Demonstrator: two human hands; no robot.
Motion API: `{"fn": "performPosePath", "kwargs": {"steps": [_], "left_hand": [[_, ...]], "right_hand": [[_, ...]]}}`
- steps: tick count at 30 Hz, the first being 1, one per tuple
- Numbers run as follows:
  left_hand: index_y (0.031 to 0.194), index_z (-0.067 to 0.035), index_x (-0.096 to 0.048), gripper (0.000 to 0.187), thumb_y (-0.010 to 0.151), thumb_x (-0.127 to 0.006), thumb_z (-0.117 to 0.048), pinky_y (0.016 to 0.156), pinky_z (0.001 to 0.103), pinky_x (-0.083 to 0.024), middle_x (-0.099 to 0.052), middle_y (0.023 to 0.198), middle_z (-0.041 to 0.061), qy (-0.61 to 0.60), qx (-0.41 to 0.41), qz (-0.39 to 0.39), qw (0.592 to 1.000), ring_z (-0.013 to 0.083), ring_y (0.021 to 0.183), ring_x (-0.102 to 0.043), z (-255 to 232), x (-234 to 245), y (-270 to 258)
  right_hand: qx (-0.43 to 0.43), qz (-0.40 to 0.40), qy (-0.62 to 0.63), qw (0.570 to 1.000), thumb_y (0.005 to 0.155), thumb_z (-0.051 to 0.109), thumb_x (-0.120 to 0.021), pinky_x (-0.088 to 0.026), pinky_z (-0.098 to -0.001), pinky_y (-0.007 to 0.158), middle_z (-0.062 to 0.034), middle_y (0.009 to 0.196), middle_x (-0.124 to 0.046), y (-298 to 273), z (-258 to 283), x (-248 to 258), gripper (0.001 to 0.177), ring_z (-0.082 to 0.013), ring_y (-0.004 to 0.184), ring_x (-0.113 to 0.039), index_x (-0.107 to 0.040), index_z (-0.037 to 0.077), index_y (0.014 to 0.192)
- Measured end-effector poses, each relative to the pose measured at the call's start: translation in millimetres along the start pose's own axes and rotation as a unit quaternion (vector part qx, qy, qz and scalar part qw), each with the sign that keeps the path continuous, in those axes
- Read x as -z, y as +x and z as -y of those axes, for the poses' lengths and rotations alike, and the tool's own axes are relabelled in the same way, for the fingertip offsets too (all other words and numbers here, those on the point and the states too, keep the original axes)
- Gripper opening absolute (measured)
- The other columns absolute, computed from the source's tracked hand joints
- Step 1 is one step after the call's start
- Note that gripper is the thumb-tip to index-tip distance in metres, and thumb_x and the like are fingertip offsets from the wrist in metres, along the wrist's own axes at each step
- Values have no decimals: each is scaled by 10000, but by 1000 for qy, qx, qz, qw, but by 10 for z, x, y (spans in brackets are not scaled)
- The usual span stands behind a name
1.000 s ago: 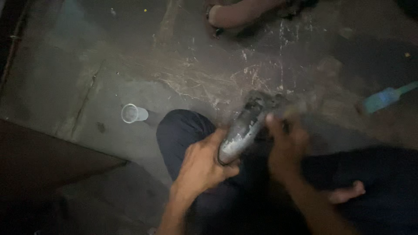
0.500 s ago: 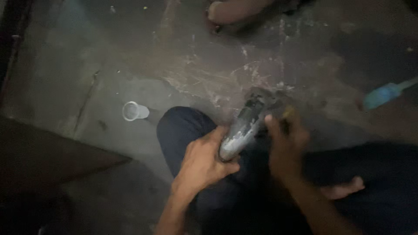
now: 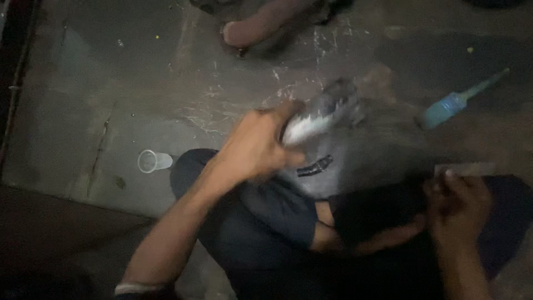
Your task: The person sits on the floor and scrubs a curved metal pipe with a brush. They rotate the pipe to clean different sections and also scrub a smaller cylindrical metal part. A plastic cup and a bottle are visible on the floor nearby.
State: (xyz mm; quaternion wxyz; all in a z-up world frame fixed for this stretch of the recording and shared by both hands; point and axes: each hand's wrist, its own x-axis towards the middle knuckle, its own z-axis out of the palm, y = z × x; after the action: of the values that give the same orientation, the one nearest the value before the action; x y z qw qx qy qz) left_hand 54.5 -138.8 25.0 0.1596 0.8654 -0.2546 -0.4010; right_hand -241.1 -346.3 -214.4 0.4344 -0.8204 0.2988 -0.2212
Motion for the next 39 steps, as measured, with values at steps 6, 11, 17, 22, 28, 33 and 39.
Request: {"fn": "performPosePath", "kwargs": {"steps": [6,11,17,22,28,33,39], "left_hand": [[1389,24,-551,851,645,-873,-233,918,392,-598,-737,1148,258,-25,-150,-208,966,318,1002,-765,13,-548,800],[1383,61,-562,788,736,-851,-283,933,402,-593,-733,1195,256,-200,-74,-381,900,307,1073,-746,83,-1306,1140],[1544,117,-269,932,914,-722,-401,1162,438,-372,-498,1477,323,-403,40,-484,776,376,1368,-506,-235,-2093,1329],[1565,84,-41,1081,926,-671,-518,1206,445,-307,-277,1581,325,-550,79,-407,725,378,1466,-366,-561,-2474,1648],[1555,-4,-198,990,867,-747,-457,1175,454,-300,-342,1584,220,-538,106,-258,796,341,1448,-357,-681,-2758,1944],[1174,-9,-732,465,893,-705,-379,886,495,-586,-790,1036,242,-285,58,-33,956,358,974,-742,-333,-2437,1978],[1376,-16,-522,531,923,-698,-229,1023,475,-492,-556,1388,276,134,-159,-216,954,380,1221,-582,400,-1456,1706]], "right_hand": [[-89,-80,128,984,1127,47,-595,-531,-327,718,-95,964,-611,-252,-258,72,47,-181,848,-632,-595,41,1080],[-300,-138,500,801,1027,9,-678,-544,-335,744,-62,991,-650,-137,-246,-38,113,-172,870,-648,-613,97,1052],[-275,-98,540,789,970,-20,-682,-523,-347,715,-72,1010,-658,-61,-328,-76,156,-187,854,-629,-645,71,1091],[-279,-94,556,777,996,-21,-668,-534,-350,735,-92,1002,-648,-81,-343,-96,133,-198,864,-634,-641,60,1098],[-299,-97,557,769,973,-7,-678,-439,-323,602,-97,956,-650,-108,-464,-144,178,-181,722,-553,-647,65,1133],[-252,-78,552,791,998,30,-665,-505,-344,725,-88,1006,-668,-119,-536,-186,146,-188,864,-625,-652,59,1141],[-283,-49,474,833,1000,76,-662,-505,-351,703,-78,917,-649,-62,-432,-98,88,-191,810,-621,-647,65,1086]]}}
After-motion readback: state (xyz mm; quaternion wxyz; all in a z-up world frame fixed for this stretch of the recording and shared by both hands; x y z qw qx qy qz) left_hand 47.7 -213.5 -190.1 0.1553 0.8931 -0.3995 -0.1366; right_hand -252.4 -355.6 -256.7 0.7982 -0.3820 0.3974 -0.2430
